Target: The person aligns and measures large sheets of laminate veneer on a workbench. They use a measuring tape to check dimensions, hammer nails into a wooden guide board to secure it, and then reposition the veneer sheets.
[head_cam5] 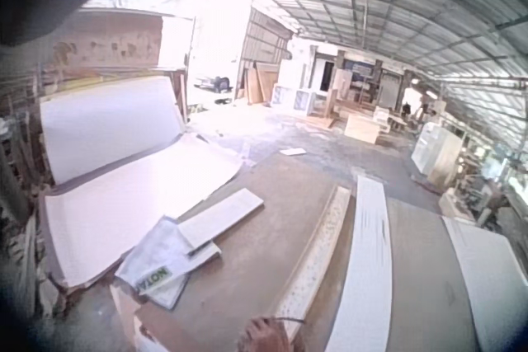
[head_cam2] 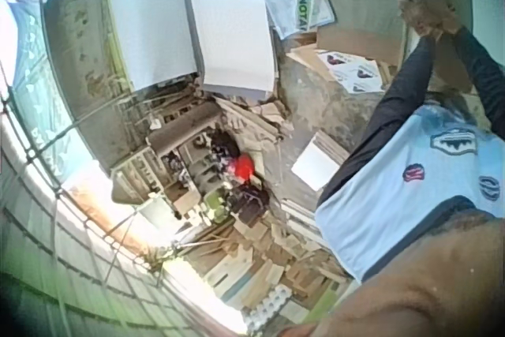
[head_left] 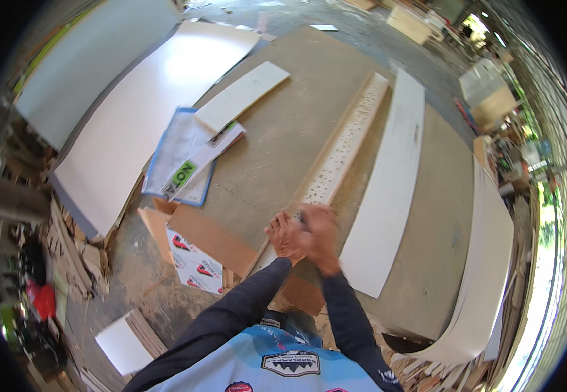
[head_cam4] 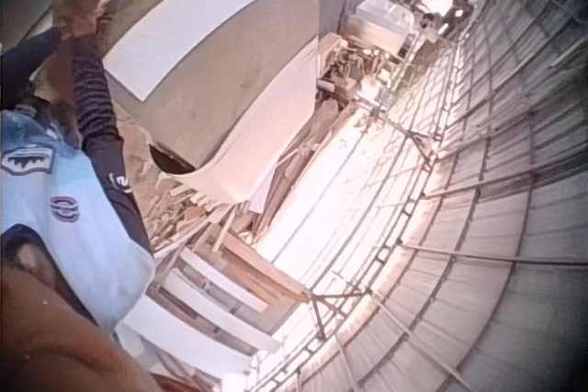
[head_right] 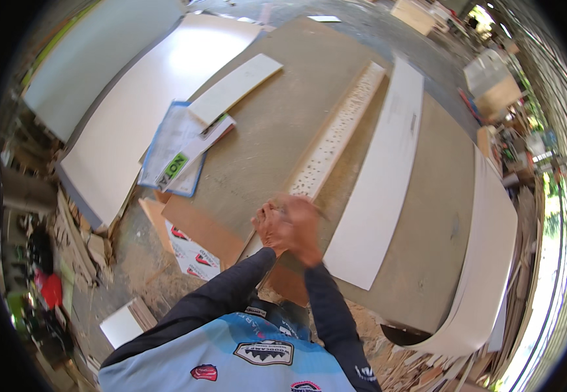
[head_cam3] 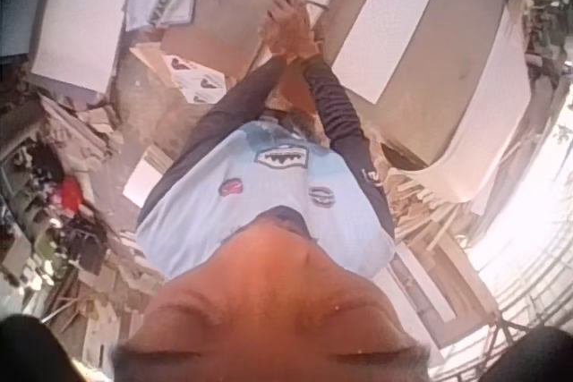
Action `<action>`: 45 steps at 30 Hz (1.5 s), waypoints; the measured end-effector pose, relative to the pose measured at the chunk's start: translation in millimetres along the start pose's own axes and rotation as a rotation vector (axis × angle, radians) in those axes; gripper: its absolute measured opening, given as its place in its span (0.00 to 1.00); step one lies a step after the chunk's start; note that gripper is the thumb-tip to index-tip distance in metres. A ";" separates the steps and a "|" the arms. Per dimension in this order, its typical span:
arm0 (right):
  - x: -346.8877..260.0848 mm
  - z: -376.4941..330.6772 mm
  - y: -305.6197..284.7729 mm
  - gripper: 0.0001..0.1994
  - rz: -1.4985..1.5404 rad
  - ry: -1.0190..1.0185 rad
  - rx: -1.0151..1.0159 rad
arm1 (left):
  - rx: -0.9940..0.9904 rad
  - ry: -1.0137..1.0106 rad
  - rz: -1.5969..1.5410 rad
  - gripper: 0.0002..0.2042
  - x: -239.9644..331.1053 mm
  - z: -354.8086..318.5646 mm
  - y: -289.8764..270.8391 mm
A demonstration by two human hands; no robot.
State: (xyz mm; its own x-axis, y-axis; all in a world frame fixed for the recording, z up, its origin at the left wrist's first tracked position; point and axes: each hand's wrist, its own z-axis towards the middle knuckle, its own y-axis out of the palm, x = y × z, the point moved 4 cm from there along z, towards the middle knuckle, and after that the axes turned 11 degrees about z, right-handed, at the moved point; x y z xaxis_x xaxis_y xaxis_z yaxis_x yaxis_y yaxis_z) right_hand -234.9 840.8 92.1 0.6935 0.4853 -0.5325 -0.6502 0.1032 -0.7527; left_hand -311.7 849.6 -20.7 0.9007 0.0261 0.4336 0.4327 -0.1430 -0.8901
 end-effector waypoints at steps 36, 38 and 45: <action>16.9 -196.5 11.7 0.21 0.127 1.076 0.648 | -0.007 0.494 0.167 0.46 66.7 161.4 5.0; 3.0 -178.1 1.7 0.22 0.171 1.072 0.631 | -0.031 0.477 0.156 0.49 68.5 169.5 10.6; -17.0 -117.8 10.3 0.17 0.164 0.888 0.422 | -0.013 0.513 0.087 0.51 68.1 174.0 20.9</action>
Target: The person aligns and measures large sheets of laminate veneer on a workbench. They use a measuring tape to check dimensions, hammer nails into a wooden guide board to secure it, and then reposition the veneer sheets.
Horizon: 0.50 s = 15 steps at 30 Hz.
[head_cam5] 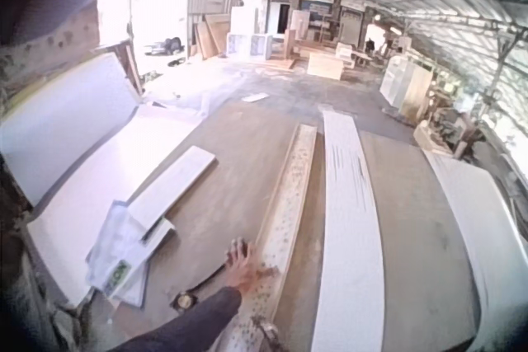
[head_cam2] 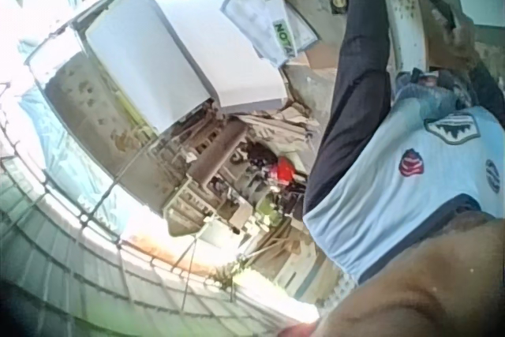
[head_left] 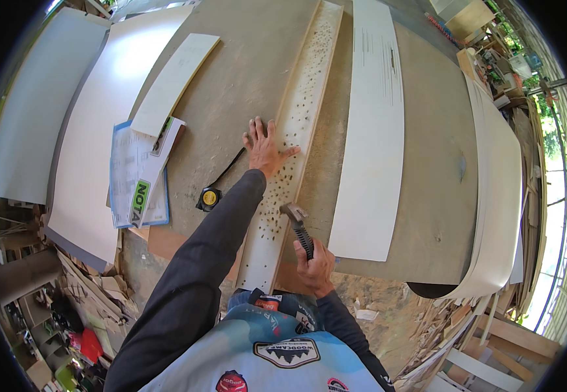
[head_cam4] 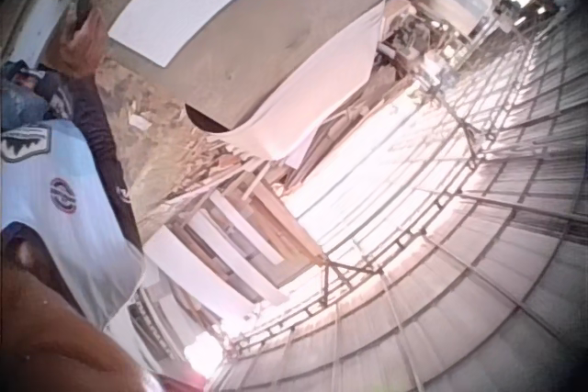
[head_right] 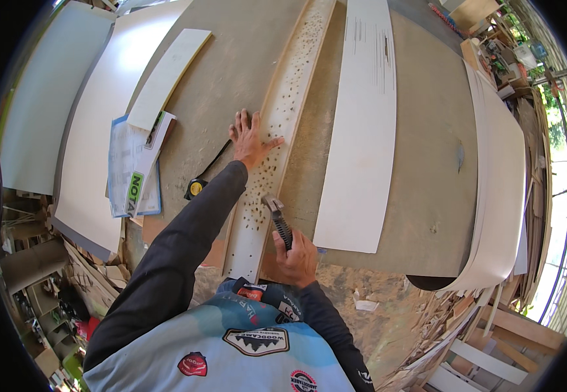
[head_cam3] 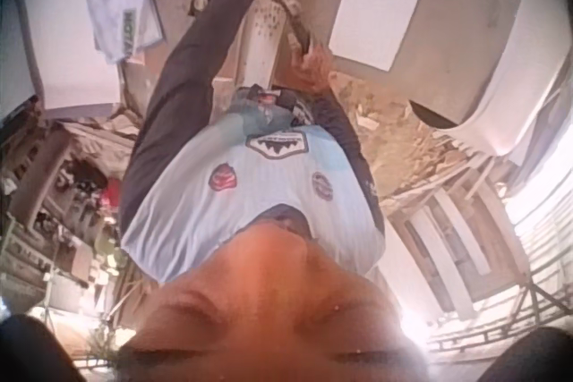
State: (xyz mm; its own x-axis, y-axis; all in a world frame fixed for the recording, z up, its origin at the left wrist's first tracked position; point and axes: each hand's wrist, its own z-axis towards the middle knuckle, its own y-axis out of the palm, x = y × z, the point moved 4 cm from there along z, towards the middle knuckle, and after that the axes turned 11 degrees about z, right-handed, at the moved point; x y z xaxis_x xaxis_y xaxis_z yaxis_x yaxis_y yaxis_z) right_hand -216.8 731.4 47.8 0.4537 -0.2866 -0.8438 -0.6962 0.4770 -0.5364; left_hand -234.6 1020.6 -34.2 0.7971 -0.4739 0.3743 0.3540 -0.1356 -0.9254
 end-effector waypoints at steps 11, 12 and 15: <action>-5.5 16.3 35.7 0.13 -0.086 -0.106 -0.251 | -0.002 -0.004 -0.002 0.52 -4.3 6.3 3.8; -14.9 17.5 30.3 0.12 -0.037 -0.081 -0.251 | 0.008 -0.009 0.008 0.52 -5.9 4.7 5.6; -47.2 20.3 5.8 0.12 0.063 -0.149 -0.084 | 0.008 -0.022 0.016 0.51 -8.1 4.0 5.4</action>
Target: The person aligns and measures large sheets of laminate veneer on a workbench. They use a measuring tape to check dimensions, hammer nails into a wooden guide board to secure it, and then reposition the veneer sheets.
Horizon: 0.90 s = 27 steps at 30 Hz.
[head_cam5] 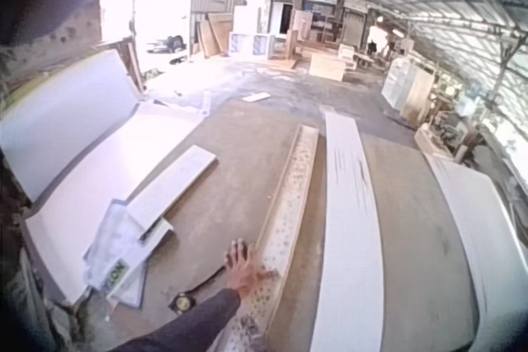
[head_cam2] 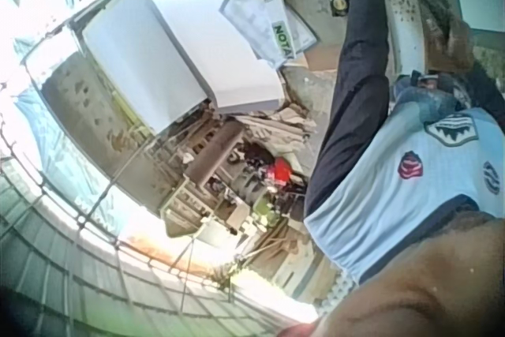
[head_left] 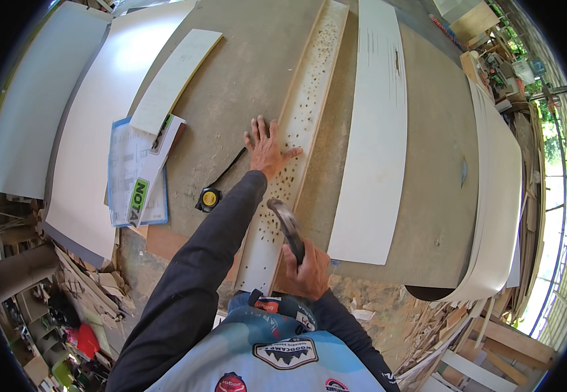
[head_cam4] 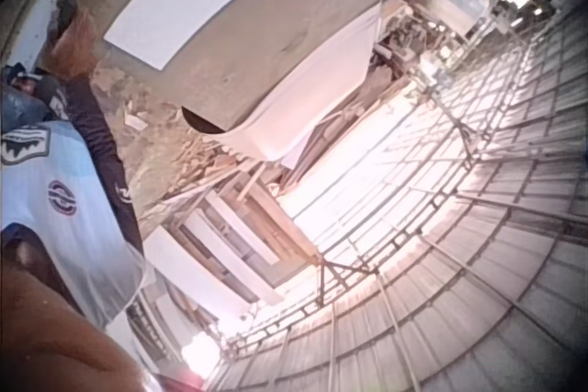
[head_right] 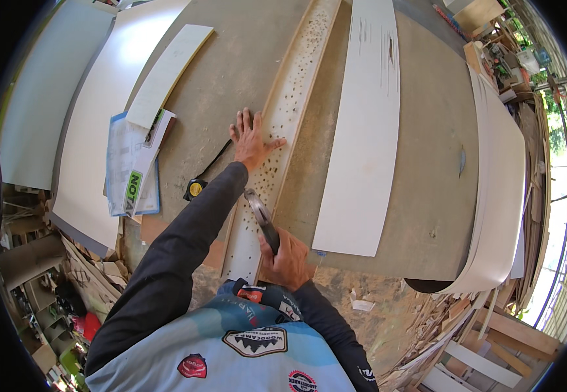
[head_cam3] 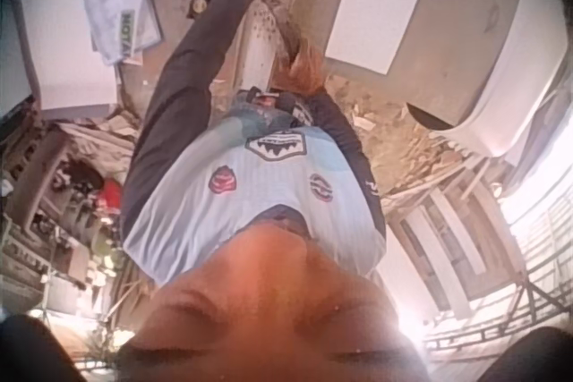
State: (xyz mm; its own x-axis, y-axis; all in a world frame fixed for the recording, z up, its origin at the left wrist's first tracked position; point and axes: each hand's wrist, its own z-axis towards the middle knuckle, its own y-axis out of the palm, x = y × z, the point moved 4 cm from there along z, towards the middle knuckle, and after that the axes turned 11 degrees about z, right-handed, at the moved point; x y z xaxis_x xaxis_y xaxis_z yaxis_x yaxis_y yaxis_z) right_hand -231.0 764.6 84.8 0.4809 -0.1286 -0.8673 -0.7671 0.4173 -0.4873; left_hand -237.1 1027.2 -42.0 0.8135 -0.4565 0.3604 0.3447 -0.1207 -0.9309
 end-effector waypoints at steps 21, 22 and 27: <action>46.9 186.0 -44.8 0.22 -0.029 0.159 0.429 | 0.006 -0.004 0.002 0.52 3.5 -2.0 -6.2; 41.7 197.0 -47.3 0.22 0.020 0.107 0.492 | 0.004 -0.003 -0.003 0.52 3.7 -2.6 -6.4; 86.0 203.6 -19.6 0.21 -0.287 0.027 0.453 | -0.031 0.018 -0.013 0.52 14.8 -1.4 -9.7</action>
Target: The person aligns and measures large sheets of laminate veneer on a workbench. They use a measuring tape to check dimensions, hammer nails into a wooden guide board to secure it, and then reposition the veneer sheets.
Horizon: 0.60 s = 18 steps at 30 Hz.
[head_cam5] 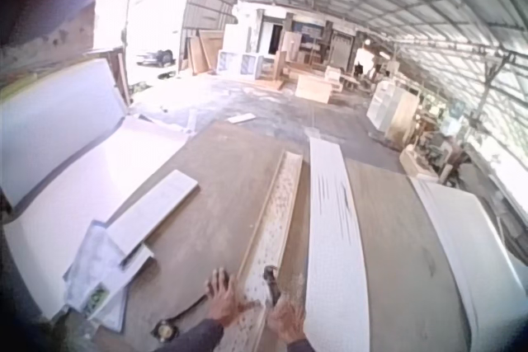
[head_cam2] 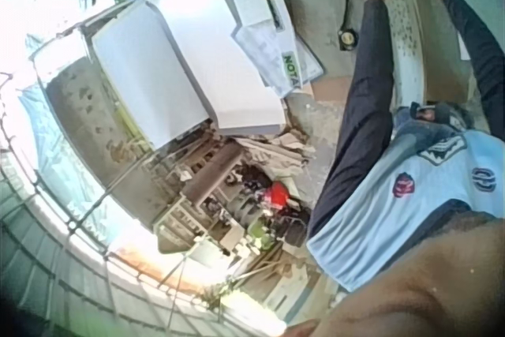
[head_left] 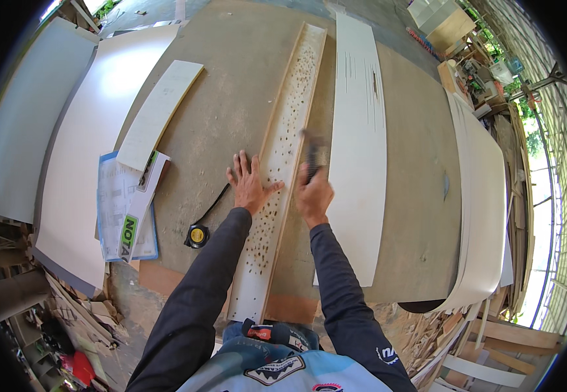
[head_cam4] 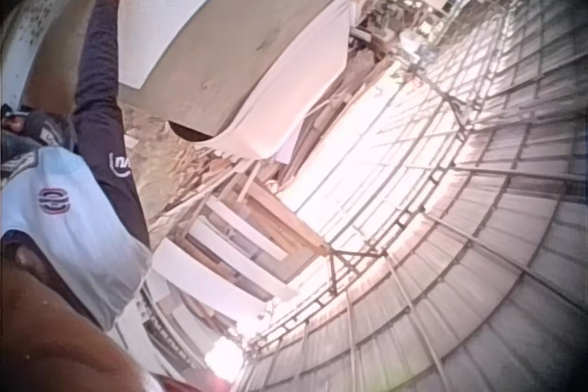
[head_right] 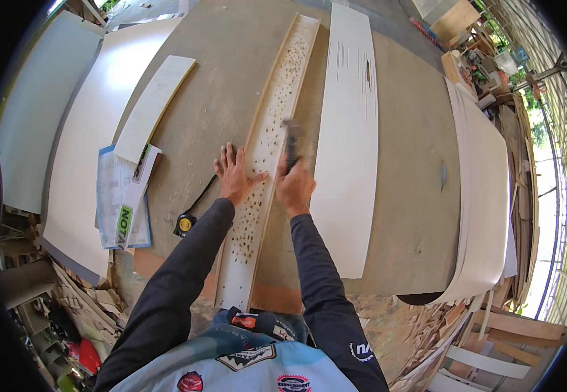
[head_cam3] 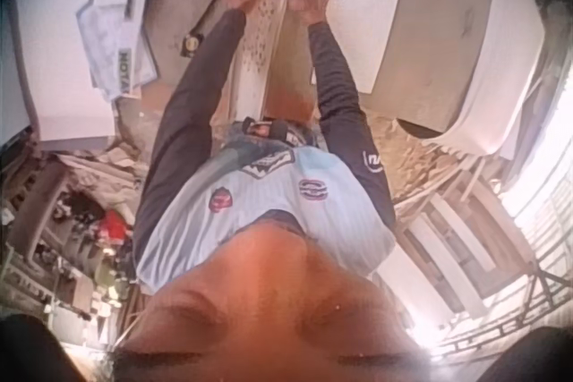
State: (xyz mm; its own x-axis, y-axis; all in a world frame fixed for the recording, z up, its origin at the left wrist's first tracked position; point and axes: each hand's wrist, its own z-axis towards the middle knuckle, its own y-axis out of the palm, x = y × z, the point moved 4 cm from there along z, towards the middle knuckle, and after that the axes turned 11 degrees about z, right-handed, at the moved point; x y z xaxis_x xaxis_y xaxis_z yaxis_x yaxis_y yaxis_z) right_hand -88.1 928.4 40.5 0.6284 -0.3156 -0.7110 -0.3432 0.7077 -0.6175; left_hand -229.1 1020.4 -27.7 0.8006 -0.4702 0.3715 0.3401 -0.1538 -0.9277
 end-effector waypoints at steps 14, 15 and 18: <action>27.5 -1.2 22.4 0.25 -0.175 0.096 -0.376 | -0.031 -0.022 -0.009 0.51 -4.3 3.5 1.3; 19.6 3.9 21.0 0.26 -0.127 0.123 -0.375 | -0.022 -0.028 -0.003 0.51 -11.1 1.7 4.4; 13.9 25.1 17.6 0.25 -0.064 0.156 -0.333 | -0.018 -0.027 -0.003 0.51 -13.5 1.0 7.3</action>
State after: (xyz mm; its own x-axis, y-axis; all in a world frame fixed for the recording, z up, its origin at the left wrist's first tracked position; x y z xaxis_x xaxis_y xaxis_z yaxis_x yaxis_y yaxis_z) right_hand -67.9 952.4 28.3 0.5510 -0.4632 -0.6941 -0.5311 0.4469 -0.7199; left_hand -236.9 1026.5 -39.4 0.8128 -0.4463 0.3745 0.3332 -0.1711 -0.9272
